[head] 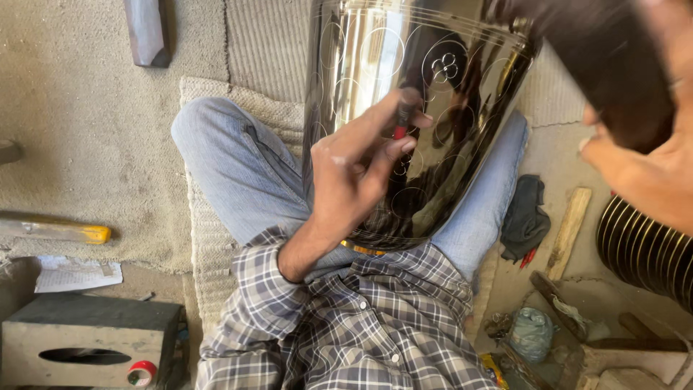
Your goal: The person sits on the floor with a large brass vase held between their legs and engraves a decorative pattern into its surface. They hold a punch against the metal and strike it with a wooden mallet, repositioning the vase and moving to new areas of the pattern as they work.
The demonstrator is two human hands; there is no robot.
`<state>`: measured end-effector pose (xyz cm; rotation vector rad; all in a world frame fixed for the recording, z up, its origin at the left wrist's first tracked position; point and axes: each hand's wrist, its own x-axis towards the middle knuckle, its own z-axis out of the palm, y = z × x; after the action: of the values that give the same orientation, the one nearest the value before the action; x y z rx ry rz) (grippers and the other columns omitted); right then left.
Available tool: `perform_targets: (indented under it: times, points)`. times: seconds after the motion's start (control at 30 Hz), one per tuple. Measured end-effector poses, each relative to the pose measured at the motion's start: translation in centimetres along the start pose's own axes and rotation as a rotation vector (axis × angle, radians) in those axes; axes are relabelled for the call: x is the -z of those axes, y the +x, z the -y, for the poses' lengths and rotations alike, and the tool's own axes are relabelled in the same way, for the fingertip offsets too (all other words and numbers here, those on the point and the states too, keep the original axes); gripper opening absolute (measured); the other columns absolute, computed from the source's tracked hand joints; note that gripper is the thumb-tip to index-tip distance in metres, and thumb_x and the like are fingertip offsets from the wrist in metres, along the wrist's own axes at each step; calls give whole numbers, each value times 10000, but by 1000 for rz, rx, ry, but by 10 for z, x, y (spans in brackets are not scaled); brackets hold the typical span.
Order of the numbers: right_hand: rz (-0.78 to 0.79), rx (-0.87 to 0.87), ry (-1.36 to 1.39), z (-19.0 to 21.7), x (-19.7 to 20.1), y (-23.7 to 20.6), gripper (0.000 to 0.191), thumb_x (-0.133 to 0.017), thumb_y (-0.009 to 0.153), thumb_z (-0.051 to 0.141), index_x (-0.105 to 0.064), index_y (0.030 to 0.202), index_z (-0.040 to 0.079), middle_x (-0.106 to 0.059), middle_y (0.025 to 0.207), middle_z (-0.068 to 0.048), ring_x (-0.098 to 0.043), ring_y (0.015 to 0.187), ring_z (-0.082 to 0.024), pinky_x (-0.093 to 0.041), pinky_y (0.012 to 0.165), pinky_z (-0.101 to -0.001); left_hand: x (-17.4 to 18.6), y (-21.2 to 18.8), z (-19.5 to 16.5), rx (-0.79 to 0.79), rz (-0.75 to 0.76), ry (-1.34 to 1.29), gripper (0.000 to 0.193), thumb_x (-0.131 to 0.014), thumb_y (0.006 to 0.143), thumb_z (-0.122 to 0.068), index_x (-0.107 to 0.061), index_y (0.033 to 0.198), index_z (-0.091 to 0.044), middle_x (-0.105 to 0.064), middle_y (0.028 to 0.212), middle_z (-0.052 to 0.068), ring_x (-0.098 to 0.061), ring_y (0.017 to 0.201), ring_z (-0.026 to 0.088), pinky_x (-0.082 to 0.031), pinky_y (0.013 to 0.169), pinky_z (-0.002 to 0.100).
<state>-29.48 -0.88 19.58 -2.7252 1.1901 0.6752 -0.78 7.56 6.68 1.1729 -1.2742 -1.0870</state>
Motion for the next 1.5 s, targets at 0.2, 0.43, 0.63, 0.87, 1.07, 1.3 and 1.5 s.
perform_targets:
  times: [0.2, 0.43, 0.63, 0.87, 1.07, 1.3, 1.5]
  points:
    - [20, 155, -38, 2, 41, 31, 856, -672, 766, -13, -430, 1577, 110, -651, 960, -65, -604, 784, -169, -556, 682, -303, -16, -17, 0, -37, -209, -245, 471, -647, 1060, 119, -501, 1484, -22, -736, 1203, 135, -748, 875, 86, -676, 798, 223]
    - [-70, 197, 732, 22, 75, 53, 850, -510, 723, -145, -451, 1518, 149, -658, 1250, -42, -688, 1021, -131, -598, 846, -311, -27, -29, 4, -27, -369, -306, 429, -666, 1072, 79, -490, 1458, 15, -701, 1157, 127, -695, 854, 79, -635, 766, 201]
    - [-138, 267, 38, 32, 85, 60, 892, -585, 743, -133, -430, 1550, 214, -648, 1091, -52, -632, 848, -154, -573, 740, -322, -32, -33, 8, -45, -421, -313, 441, -690, 1049, 82, -469, 1418, -20, -665, 1128, 125, -677, 836, 86, -622, 765, 198]
    - [-79, 248, -142, 32, 93, 53, 954, -672, 767, -120, -406, 1586, 291, -636, 904, -63, -567, 647, -180, -544, 616, -335, -30, -31, 7, -17, -407, -284, 461, -711, 1027, 91, -454, 1393, -20, -672, 1063, 120, -654, 792, 83, -601, 711, 194]
    - [33, 76, -150, 36, 81, 29, 1059, -710, 714, -60, -325, 1628, 314, -549, 800, -12, -493, 547, -136, -525, 530, -276, -12, -29, 3, -35, -416, -407, 474, -729, 1006, 80, -459, 1378, -38, -699, 1147, 134, -709, 813, 119, -641, 717, 222]
    - [-338, 53, 182, 43, 34, -12, 930, -702, 749, -155, -446, 1591, 146, -512, 772, -70, -481, 550, -171, -466, 507, -333, 7, -34, 0, -12, -61, -290, 537, -746, 1008, 61, -466, 1457, -29, -726, 1146, 134, -658, 769, 59, -558, 640, 179]
    - [-487, 88, 73, 32, 11, -26, 782, -738, 806, -170, -530, 1513, 92, -567, 895, -130, -525, 606, -210, -485, 561, -348, 4, -36, -1, -81, -20, -260, 495, -729, 1038, 51, -480, 1456, -39, -715, 1231, 154, -654, 755, 44, -576, 640, 181]
